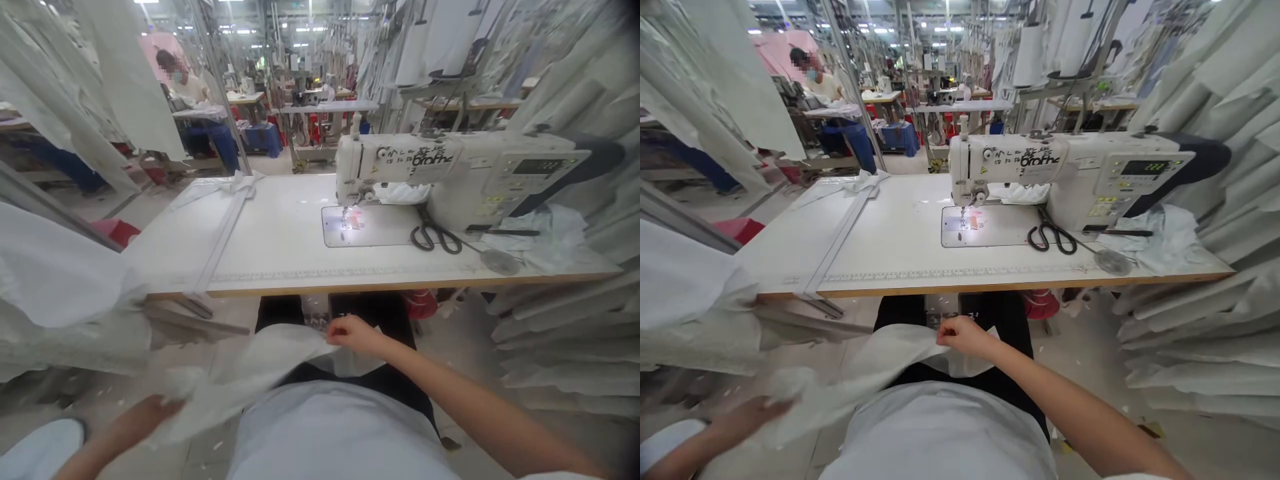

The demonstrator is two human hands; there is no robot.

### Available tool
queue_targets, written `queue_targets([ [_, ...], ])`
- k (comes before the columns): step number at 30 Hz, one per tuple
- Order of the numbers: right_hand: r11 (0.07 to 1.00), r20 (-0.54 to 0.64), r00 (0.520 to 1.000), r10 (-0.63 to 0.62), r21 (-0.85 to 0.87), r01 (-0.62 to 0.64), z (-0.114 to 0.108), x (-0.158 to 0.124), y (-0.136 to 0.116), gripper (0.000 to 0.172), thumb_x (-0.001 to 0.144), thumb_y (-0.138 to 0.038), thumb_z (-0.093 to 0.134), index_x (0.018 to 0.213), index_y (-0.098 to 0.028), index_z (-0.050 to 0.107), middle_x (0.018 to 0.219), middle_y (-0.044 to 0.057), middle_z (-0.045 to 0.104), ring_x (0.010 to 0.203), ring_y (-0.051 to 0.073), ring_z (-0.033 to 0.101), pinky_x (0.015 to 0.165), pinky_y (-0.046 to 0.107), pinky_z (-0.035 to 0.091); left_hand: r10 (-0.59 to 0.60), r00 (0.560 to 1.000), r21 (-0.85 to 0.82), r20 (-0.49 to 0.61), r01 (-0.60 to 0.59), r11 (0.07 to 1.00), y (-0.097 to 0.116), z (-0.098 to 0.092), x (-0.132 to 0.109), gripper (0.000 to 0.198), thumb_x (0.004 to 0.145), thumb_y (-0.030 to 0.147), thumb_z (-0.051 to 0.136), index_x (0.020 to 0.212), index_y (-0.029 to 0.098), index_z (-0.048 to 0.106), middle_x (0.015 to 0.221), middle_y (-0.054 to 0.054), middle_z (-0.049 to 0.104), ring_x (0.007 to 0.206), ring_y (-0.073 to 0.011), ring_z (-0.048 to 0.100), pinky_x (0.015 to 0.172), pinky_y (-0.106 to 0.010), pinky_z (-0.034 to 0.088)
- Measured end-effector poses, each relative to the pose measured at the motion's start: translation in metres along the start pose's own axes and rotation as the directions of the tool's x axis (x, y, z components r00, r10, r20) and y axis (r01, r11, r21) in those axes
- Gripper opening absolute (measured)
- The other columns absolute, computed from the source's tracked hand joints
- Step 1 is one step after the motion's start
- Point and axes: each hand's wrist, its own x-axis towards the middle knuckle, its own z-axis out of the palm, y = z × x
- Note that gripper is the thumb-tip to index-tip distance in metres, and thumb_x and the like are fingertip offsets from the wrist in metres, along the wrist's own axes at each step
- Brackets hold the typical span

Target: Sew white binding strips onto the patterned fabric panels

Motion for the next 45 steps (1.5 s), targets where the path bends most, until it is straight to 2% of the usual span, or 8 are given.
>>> queue_targets([
  [5,0.999,0.041,0.998,-0.049,-0.019,0.050,0.016,0.011,-0.010,0.009,0.079,-0.021,0.056,0.070,-0.018,0.055,0.058,-0.006,0.045,0.055,0.010,0.039,0.053,0.023,0.031,0.149,0.989,-0.141,-0.009,-0.149,0.979,0.056,0.063,0.006,0.035,0.075,0.053,0.044,0.093,0.029,0.063,0.098,0.000,0.067,0.111,-0.0211,0.052,0.093,-0.031,0.040],
  [10,0.999,0.030,0.999,-0.040,0.023,0.039,0.012,0.004,-0.004,0.016,0.075,-0.031,0.062,0.069,-0.018,0.056,0.057,-0.006,0.044,0.055,0.011,0.039,0.052,0.023,0.029,0.483,0.869,-0.434,0.107,-0.397,0.809,0.137,0.100,0.017,0.031,0.079,0.042,0.047,0.086,0.017,0.065,0.080,-0.004,0.063,0.073,-0.0184,0.055,0.066,-0.026,0.043],
  [19,0.981,0.146,0.988,0.044,0.183,-0.070,-0.002,0.005,0.025,0.032,0.063,-0.047,0.069,0.063,-0.018,0.055,0.060,-0.003,0.051,0.057,0.012,0.046,0.057,0.025,0.036,0.431,0.896,-0.479,0.110,-0.332,0.812,0.117,0.086,0.016,0.035,0.082,0.048,0.044,0.080,0.018,0.062,0.067,0.000,0.052,0.065,-0.0144,0.045,0.059,-0.022,0.034],
  [25,0.981,0.221,0.974,-0.056,0.194,0.013,-0.005,0.010,-0.002,0.035,0.070,-0.050,0.063,0.065,-0.018,0.048,0.067,-0.002,0.049,0.064,0.012,0.046,0.061,0.025,0.039,0.417,0.828,-0.493,0.375,-0.203,0.846,0.121,0.085,0.009,0.050,0.083,0.056,0.038,0.064,0.015,0.059,0.053,0.002,0.038,0.053,-0.0111,0.032,0.052,-0.023,0.024],
  [32,0.991,0.031,0.991,-0.131,-0.020,0.131,0.016,0.026,-0.054,0.018,0.084,-0.027,0.049,0.070,-0.021,0.039,0.062,-0.006,0.036,0.057,0.010,0.034,0.053,0.022,0.029,0.422,0.889,-0.620,0.179,-0.231,0.750,0.159,0.091,0.010,0.037,0.080,0.051,0.048,0.078,0.015,0.057,0.069,0.000,0.052,0.062,-0.0130,0.043,0.059,-0.023,0.035],
  [36,0.971,0.035,0.990,-0.138,-0.194,0.142,0.009,0.030,-0.082,0.014,0.082,-0.032,0.055,0.078,-0.021,0.048,0.067,-0.005,0.045,0.062,0.012,0.041,0.056,0.022,0.031,0.370,0.923,-0.480,0.104,-0.279,0.832,0.136,0.061,0.009,0.037,0.083,0.049,0.042,0.069,0.016,0.052,0.065,0.001,0.050,0.063,-0.0147,0.045,0.059,-0.024,0.036],
  [40,0.902,0.273,0.961,0.046,-0.425,0.078,0.000,0.010,-0.081,0.012,0.069,-0.022,0.068,0.063,-0.018,0.059,0.055,-0.004,0.051,0.051,0.012,0.048,0.049,0.022,0.033,0.357,0.931,-0.284,-0.079,-0.365,0.887,0.102,-0.007,-0.011,0.033,0.086,0.045,0.038,0.071,0.019,0.051,0.067,0.001,0.052,0.066,-0.0161,0.049,0.061,-0.023,0.039],
  [45,0.815,0.354,0.902,0.246,-0.580,0.005,-0.034,0.006,-0.093,0.021,0.049,-0.015,0.078,0.042,-0.015,0.058,0.036,-0.005,0.049,0.034,0.013,0.048,0.040,0.023,0.038,0.473,0.879,-0.206,0.065,-0.452,0.868,0.104,-0.079,-0.035,0.034,0.081,0.046,0.047,0.059,0.019,0.050,0.057,0.003,0.049,0.052,-0.0129,0.046,0.050,-0.019,0.039],
])
